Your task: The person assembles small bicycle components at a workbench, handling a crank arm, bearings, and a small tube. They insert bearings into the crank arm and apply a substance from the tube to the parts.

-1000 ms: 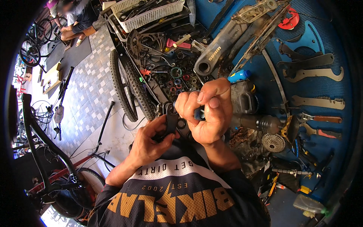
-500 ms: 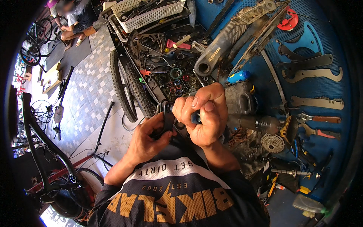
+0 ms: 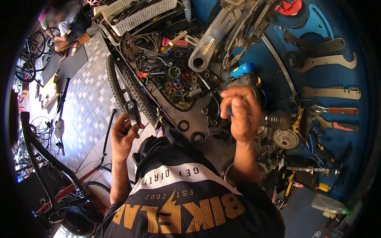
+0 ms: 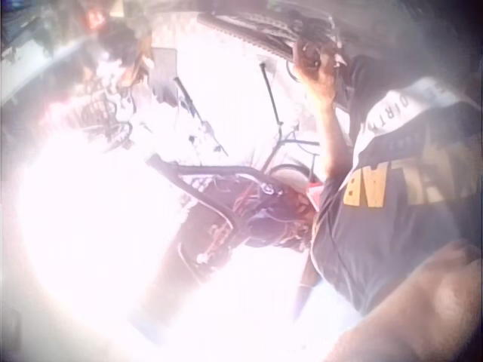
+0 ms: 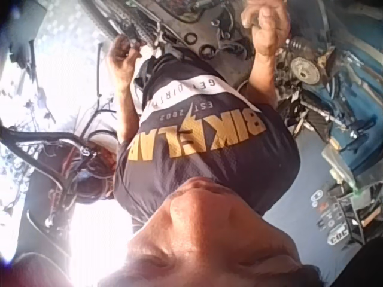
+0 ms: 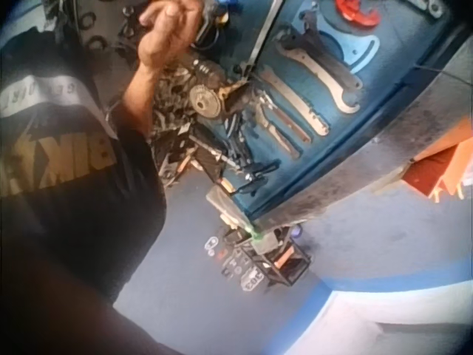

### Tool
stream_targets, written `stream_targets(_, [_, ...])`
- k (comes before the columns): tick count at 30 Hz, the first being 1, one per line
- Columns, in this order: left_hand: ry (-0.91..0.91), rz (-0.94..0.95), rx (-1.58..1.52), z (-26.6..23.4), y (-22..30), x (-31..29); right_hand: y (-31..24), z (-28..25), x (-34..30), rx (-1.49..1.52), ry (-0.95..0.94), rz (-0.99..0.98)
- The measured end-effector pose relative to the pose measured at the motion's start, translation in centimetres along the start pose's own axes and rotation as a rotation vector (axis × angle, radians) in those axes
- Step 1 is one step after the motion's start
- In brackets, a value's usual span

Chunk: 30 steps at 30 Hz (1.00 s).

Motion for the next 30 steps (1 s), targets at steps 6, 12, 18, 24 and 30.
stream_targets(6, [0.057, -0.038, 0.043, -1.9, -2.2, -0.3, 7.0, -3.5, -2.9, -0.405, -0.056, 0.354])
stream_targets(12, [0.053, -0.049, 0.048, -0.9, -3.2, -0.3, 11.9, -3.0, -4.3, -0.674, -0.103, 0.413])
stream_targets(18, [-0.003, -0.053, 0.086, 0.7, -3.0, -0.5, 15.5, 3.0, -3.7, -0.837, -0.210, 0.254])
stream_targets(24, [-0.010, -0.044, 0.104, 1.4, -2.8, -1.2, 20.2, 8.7, -3.7, -1.003, -0.426, 0.318])
stream_targets(30, [-0.016, -0.064, 0.100, 1.7, -3.0, -1.6, 22.2, 9.3, -3.7, -1.015, -0.456, 0.369])
Point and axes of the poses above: each hand's wrist, its own x-axis towards the middle knuckle, its own z-axis out of the palm, y = z × x, the point moved 9 cm from there along x, towards the middle knuckle
